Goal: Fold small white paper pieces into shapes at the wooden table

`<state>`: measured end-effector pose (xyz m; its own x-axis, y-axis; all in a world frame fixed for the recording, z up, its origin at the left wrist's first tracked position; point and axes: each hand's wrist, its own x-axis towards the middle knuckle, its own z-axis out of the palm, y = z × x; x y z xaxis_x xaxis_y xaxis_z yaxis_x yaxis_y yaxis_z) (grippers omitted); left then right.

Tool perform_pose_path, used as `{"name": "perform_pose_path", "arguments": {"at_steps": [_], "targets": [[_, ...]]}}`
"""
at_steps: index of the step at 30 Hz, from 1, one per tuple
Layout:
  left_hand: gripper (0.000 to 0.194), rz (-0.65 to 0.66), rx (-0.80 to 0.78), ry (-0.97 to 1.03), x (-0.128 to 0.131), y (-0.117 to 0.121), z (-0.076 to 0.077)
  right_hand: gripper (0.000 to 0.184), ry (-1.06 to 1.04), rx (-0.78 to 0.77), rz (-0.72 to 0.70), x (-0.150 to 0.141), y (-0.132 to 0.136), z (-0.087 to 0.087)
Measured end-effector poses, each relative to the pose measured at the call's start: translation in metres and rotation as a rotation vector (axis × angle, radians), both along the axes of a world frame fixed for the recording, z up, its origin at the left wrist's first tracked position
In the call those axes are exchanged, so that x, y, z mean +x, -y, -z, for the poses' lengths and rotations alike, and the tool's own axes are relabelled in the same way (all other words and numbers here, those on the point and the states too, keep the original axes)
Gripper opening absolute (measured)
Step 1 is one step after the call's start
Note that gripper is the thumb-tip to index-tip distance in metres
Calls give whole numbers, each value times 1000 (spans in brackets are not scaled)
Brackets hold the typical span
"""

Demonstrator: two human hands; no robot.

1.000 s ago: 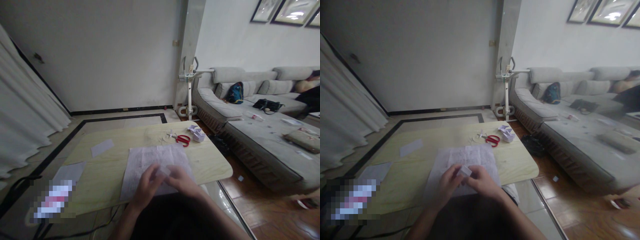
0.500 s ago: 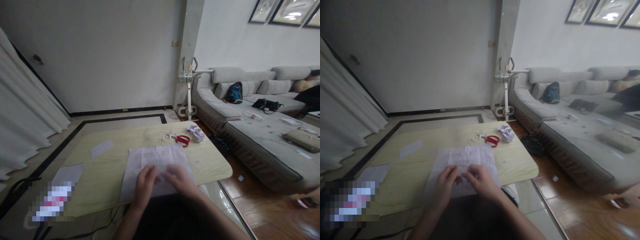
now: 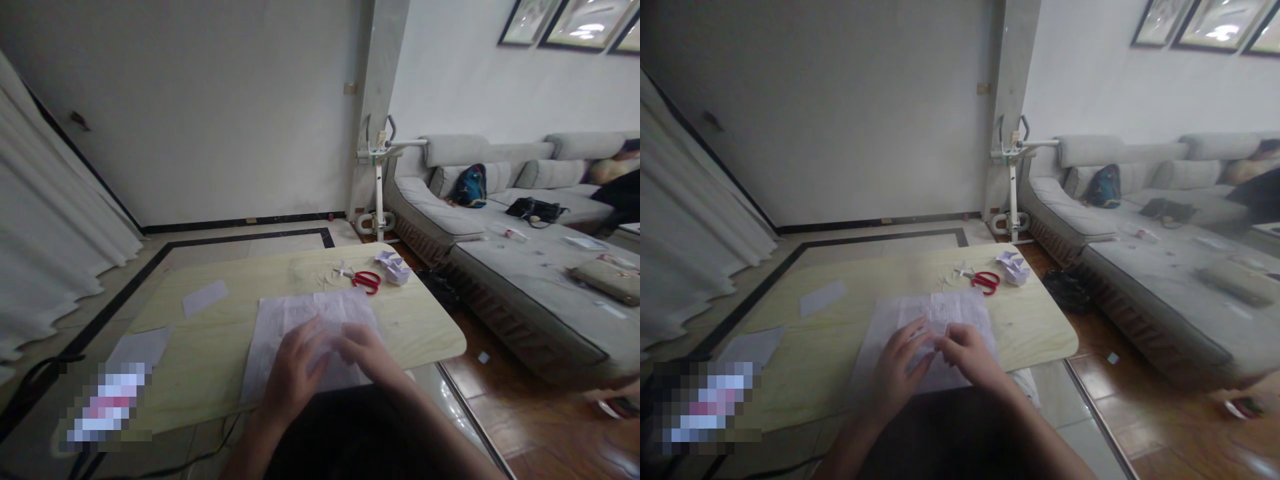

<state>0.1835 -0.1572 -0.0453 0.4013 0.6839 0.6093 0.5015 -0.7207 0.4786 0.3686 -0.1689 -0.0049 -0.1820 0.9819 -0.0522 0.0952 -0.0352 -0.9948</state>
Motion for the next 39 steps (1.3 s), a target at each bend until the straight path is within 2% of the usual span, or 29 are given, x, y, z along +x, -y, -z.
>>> {"name": "perform_pose_path", "arguments": {"at_steps": [3,5,7,9,10,12,14,20,30,39], "targets": [[19,-21,-90,127,5,2,0,32,-27,18,-50,1,1,-3],[15,-67,-252,271,7,5,-4,33,0,54,-39,3,1,-3],[17,-130,-470,425,10,8,-10,28,84,154,57,4,1,-1],[18,-154,-639,546,12,10,-16,14,183,301,142,5,3,-1],[18,-152,-692,587,13,10,-18,11,219,369,145,5,5,-1],[18,-137,-754,643,15,10,-20,19,253,450,75,5,8,-2],[19,-123,-794,671,16,10,-20,23,272,475,4,3,10,-4],[28,-138,-859,694,15,6,-20,30,320,505,-66,2,10,-4],[25,-86,-841,695,14,8,-20,26,369,542,-67,2,10,-3],[34,-118,-825,631,13,7,-15,21,415,543,-44,0,10,0]]}}
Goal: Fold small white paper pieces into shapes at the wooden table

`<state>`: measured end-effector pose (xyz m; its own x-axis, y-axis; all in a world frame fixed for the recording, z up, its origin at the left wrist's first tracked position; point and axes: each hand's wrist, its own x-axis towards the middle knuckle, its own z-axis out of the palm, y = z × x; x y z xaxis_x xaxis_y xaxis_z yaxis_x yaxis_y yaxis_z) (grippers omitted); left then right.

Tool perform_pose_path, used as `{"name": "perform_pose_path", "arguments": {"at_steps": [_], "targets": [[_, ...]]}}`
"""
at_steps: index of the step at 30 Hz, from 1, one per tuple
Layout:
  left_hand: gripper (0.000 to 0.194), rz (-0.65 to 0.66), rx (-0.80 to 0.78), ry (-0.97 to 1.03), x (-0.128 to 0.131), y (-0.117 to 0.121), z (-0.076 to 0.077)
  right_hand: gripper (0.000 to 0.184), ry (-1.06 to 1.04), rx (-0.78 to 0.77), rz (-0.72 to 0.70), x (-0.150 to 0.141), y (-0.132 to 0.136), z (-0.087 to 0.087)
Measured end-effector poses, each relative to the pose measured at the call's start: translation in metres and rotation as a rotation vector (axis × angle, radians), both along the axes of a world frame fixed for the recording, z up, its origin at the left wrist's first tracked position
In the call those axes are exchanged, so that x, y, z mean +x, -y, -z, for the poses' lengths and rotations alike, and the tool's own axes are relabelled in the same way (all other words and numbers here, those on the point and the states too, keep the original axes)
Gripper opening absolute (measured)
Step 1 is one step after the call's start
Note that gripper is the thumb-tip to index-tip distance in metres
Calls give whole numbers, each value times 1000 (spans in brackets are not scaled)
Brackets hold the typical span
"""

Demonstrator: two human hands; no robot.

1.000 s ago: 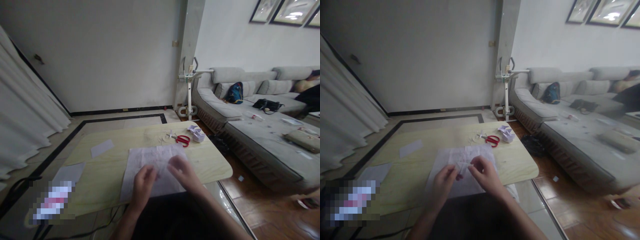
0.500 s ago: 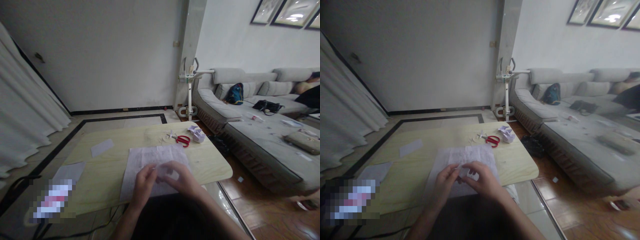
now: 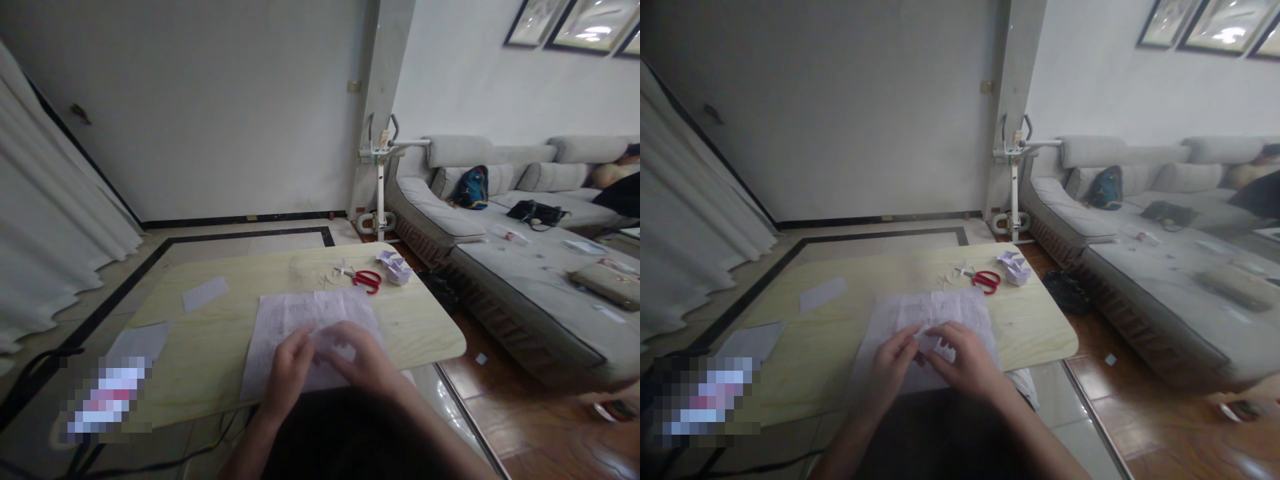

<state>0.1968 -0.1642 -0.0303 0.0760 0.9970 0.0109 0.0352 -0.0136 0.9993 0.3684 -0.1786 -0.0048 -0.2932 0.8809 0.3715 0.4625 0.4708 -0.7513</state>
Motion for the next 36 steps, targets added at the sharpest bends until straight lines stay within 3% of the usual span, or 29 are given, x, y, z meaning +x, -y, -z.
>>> {"name": "perform_pose_path", "arguments": {"at_steps": [7,13,25,31,36], "targets": [[40,32,61,-25,-1,3,-7,27,3,-88,74,-2,0,0],[22,133,112,-6,-4,6,-7,20,-124,-196,59,-3,0,-5],[19,88,125,0,-4,4,-10,24,-195,-178,63,-1,-3,4],[29,177,72,87,-7,1,1,28,-206,-195,50,2,-4,6],[23,138,-9,135,-4,0,-4,29,-245,-196,57,4,-6,12]]}}
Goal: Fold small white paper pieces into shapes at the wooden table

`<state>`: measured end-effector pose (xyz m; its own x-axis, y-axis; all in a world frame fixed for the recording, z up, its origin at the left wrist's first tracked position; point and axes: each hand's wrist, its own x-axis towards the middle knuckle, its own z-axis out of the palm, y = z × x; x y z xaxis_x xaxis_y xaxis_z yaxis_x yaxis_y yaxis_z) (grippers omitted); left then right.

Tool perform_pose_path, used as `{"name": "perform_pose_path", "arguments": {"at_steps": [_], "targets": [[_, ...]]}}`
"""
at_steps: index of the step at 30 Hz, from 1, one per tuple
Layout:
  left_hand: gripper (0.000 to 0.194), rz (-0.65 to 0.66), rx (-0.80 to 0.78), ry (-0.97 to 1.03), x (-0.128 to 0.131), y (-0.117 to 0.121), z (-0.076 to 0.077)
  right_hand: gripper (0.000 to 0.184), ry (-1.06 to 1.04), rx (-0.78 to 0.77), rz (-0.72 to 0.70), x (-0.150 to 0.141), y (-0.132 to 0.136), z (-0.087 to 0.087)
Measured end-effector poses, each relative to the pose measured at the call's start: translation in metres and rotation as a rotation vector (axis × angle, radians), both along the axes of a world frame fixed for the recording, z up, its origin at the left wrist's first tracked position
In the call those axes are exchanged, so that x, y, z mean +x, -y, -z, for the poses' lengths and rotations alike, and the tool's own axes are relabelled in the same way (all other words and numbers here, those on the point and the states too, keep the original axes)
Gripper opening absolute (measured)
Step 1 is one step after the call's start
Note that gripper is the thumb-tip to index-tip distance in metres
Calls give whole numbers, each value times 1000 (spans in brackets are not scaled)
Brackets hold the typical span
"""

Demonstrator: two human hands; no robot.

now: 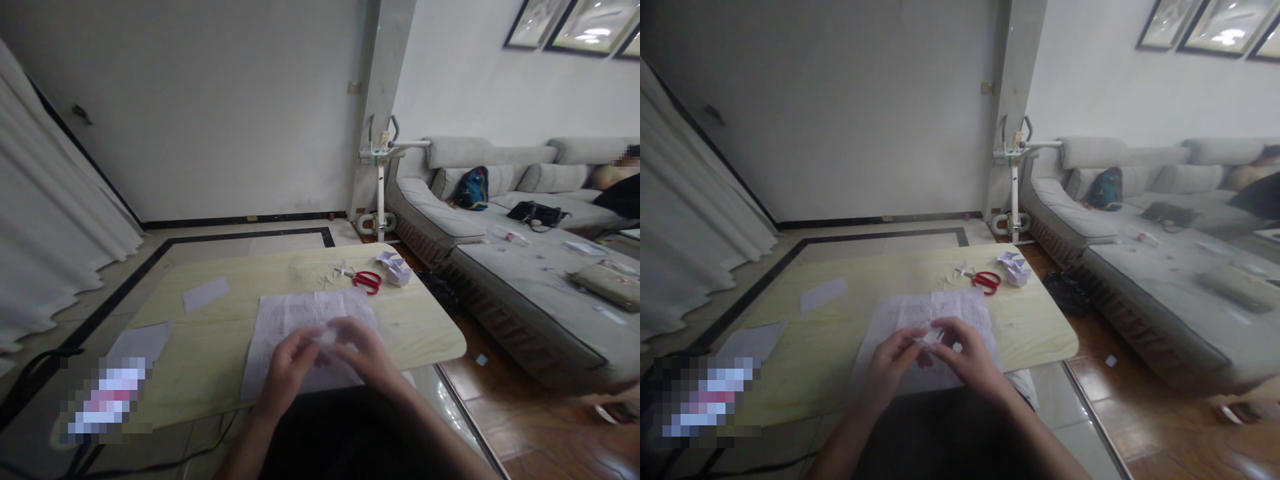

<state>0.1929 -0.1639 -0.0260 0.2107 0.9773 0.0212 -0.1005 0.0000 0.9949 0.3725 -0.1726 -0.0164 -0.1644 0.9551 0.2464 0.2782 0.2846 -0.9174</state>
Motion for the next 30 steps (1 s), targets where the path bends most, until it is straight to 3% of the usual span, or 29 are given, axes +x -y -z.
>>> {"name": "perform_pose_path", "arguments": {"at_steps": [5,17,24,30], "targets": [[17,-44,-36,19,7,3,-8,25,-51,5,39,-2,-1,4],[14,-116,70,-90,11,1,-3,29,-223,-35,-19,-5,-4,10],[14,-198,236,-155,12,0,8,39,-324,-86,-31,-10,-6,13],[15,-230,320,-195,11,-2,13,44,-276,-69,-39,-10,-4,14]]}}
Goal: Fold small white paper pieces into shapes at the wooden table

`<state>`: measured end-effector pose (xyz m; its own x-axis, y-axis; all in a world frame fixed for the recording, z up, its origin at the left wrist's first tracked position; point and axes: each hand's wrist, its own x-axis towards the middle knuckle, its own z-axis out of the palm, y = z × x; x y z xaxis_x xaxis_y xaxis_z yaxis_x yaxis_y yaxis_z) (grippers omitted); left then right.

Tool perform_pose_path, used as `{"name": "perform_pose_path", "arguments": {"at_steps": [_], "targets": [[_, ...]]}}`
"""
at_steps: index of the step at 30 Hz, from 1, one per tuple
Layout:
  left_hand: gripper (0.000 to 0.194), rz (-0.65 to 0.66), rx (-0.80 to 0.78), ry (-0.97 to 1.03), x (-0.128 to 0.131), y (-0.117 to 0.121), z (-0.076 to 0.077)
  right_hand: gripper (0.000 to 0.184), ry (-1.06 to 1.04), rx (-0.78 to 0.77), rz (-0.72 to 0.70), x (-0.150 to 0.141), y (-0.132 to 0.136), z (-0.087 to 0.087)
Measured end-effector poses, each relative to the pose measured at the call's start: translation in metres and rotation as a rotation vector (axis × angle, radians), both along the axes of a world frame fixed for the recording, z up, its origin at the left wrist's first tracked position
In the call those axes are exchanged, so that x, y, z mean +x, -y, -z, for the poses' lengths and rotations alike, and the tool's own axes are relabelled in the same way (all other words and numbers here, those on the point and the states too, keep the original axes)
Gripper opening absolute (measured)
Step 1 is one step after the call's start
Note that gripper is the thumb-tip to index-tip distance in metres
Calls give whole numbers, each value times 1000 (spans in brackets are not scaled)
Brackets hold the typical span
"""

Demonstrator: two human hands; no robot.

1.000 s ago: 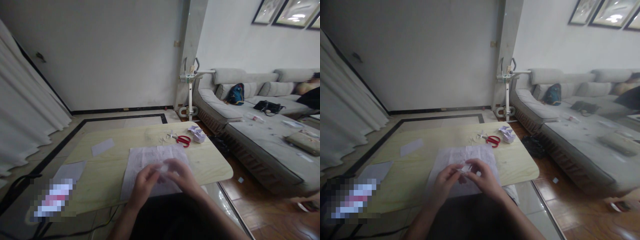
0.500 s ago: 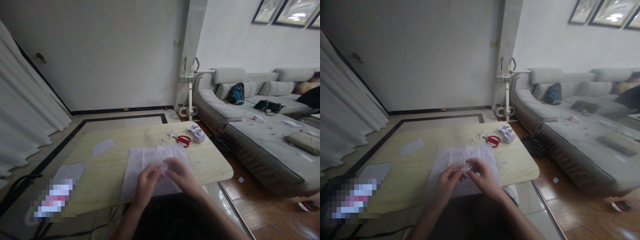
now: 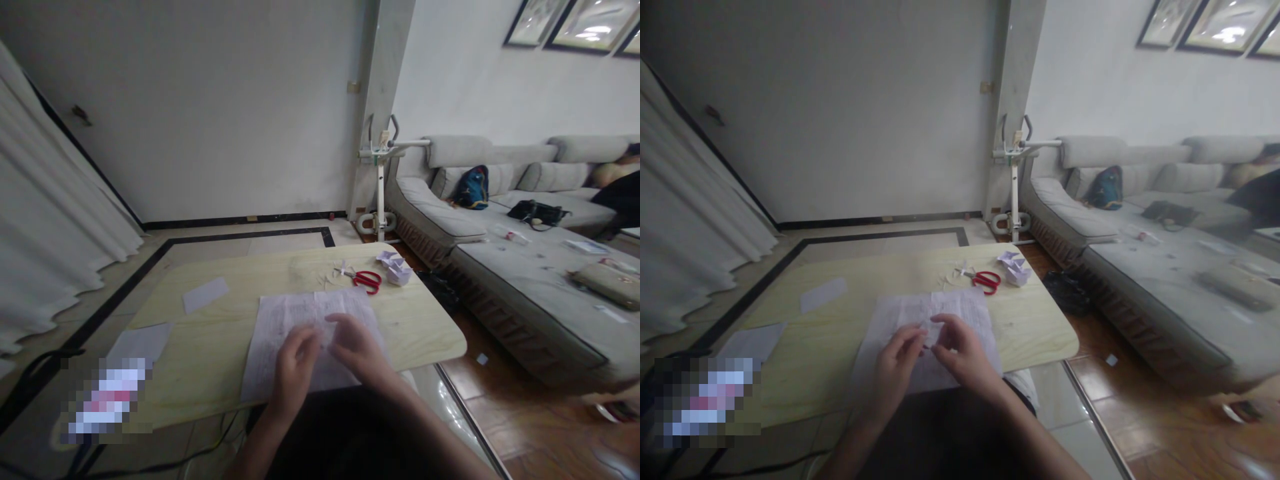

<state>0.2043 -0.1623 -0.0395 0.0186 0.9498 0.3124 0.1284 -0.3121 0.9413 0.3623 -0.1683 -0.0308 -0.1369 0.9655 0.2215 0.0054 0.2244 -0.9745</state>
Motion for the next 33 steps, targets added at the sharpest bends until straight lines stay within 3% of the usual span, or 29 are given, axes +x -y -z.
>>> {"name": "perform_pose_path", "arguments": {"at_steps": [8,12,20,25,33], "targets": [[16,8,-9,-41,-5,1,2,10,93,2,80,2,-1,-8],[24,-19,-19,-32,-8,1,5,8,107,4,118,2,-1,-9],[15,44,1,-51,-14,-1,6,9,66,-2,135,3,0,-8],[11,91,-35,-28,-16,-2,-1,11,66,2,154,6,0,-8],[7,114,70,-183,-25,-4,-12,17,79,43,145,12,-1,-7]]}}
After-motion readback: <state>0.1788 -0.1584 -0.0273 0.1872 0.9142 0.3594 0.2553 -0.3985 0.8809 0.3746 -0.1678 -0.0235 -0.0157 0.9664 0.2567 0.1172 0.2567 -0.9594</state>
